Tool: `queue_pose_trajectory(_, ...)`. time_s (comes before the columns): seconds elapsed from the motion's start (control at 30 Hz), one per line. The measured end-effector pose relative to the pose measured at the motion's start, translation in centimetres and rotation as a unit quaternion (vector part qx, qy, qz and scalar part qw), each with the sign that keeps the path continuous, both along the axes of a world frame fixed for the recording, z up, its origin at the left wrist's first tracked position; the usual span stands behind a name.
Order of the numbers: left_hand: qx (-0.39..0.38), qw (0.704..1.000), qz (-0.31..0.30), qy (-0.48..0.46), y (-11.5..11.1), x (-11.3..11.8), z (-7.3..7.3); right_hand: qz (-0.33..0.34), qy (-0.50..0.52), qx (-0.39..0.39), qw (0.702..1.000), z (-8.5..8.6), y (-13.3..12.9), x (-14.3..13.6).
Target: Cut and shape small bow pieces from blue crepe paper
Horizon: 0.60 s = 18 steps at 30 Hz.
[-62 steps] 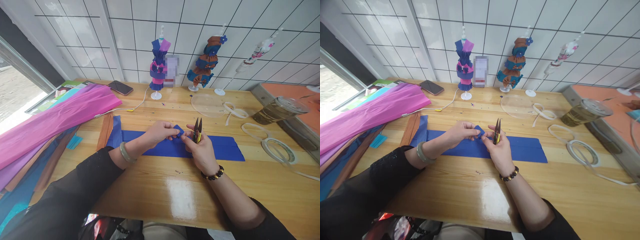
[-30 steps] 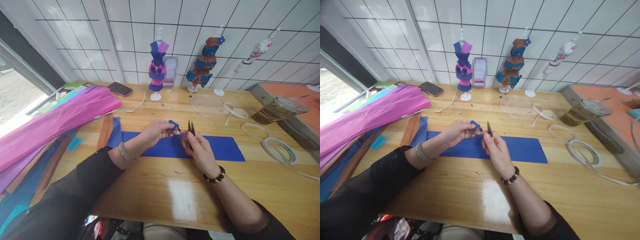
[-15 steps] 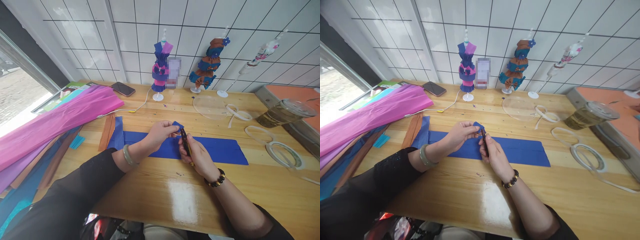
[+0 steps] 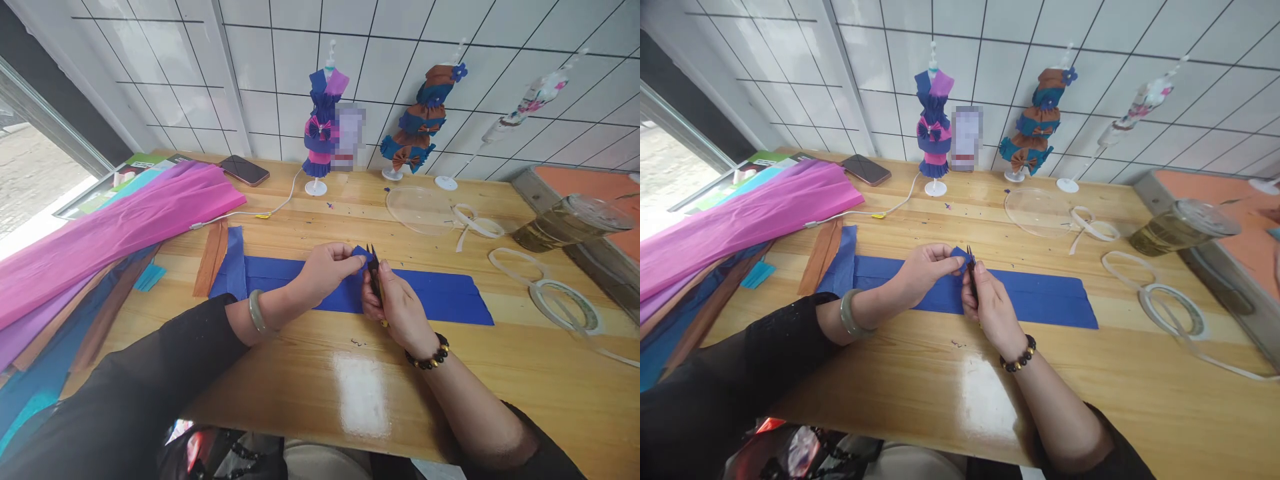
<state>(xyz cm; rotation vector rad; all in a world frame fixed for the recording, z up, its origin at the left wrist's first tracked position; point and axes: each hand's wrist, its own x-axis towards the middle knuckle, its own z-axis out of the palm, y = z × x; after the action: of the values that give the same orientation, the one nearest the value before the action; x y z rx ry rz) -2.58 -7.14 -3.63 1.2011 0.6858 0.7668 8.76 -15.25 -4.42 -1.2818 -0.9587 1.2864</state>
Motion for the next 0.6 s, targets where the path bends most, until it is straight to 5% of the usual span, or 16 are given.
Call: queue_pose_trajectory(0.6, 0.060, 0.997, -0.041, 0.025, 0.85, -0.58, -0.10, 0.026, -0.004, -0.019, 0.999, 0.67, 0.08, 0.79)
